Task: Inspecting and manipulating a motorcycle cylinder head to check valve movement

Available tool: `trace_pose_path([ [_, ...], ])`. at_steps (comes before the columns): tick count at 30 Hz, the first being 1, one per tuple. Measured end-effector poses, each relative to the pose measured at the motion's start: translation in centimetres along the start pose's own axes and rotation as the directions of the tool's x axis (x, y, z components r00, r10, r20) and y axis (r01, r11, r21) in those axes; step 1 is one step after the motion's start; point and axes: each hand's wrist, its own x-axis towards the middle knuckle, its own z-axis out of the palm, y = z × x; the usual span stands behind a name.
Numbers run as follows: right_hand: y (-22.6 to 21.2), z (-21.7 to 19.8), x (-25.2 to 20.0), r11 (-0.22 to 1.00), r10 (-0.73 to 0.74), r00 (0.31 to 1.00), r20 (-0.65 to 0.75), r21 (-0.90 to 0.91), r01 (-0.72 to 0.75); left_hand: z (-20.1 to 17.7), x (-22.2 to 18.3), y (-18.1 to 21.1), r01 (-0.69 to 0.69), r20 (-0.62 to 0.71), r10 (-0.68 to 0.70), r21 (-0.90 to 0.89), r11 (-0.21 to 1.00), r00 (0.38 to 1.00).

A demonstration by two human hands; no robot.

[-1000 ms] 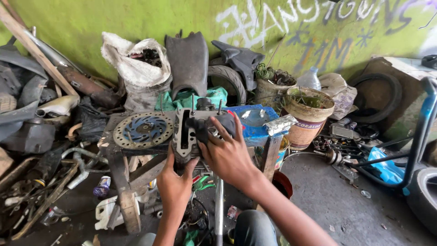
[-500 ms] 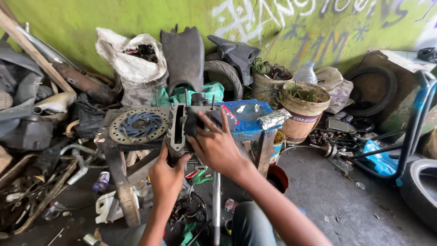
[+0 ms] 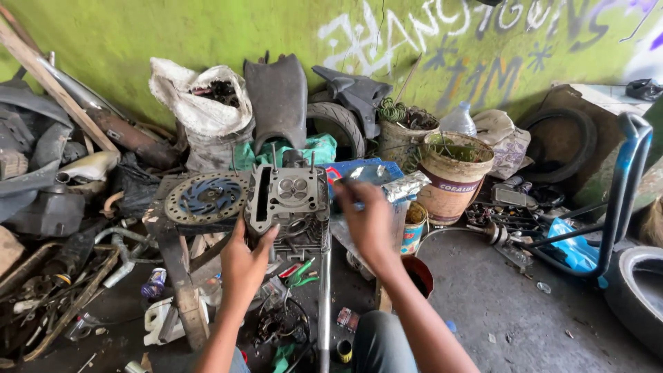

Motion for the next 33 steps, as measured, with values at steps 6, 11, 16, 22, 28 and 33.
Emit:
trace_pose_path([
  [6, -0.4, 1.6, 1.9, 0.874, -0.175, 0.808, 0.562, -0.289, 0.391, 1.2, 2.0, -3.7, -0.037, -0.011, 0.039, 0.133, 0.990, 0.999],
  [11, 1.2, -0.1, 1.3, 0.796, -0.383, 0.721, 0.577, -0.190, 0.575, 1.2, 2.2, -3.6, -0.034, -0.040, 0.039, 0.118, 0.992, 0.998],
  [16, 0.1, 0.4, 2.7, 0.667, -0.561, 0.618, 0.551, -0.141, 0.731, 0.9, 1.2, -2.0, -0.204, -0.115, 0.210, 0.059, 0.977, 0.971],
  [22, 1.0, 1.4, 4.5, 0.644, -0.462, 0.615, 0.640, -0.235, 0.728, 1.4, 1.1, -2.7, -0.240, -0.107, 0.249, 0.092, 0.966, 0.963],
  [28, 0.8, 0.8, 4.2, 0.749, -0.472, 0.608, 0.638, -0.074, 0.659, 1.7, 2.1, -3.5, -0.262, -0.123, 0.275, 0.110, 0.959, 0.954],
  [33, 1.1, 2.2, 4.7, 0.628, -0.374, 0.650, 0.662, -0.335, 0.703, 1.9, 1.1, -3.5, -0.257, -0.123, 0.267, 0.091, 0.962, 0.956],
])
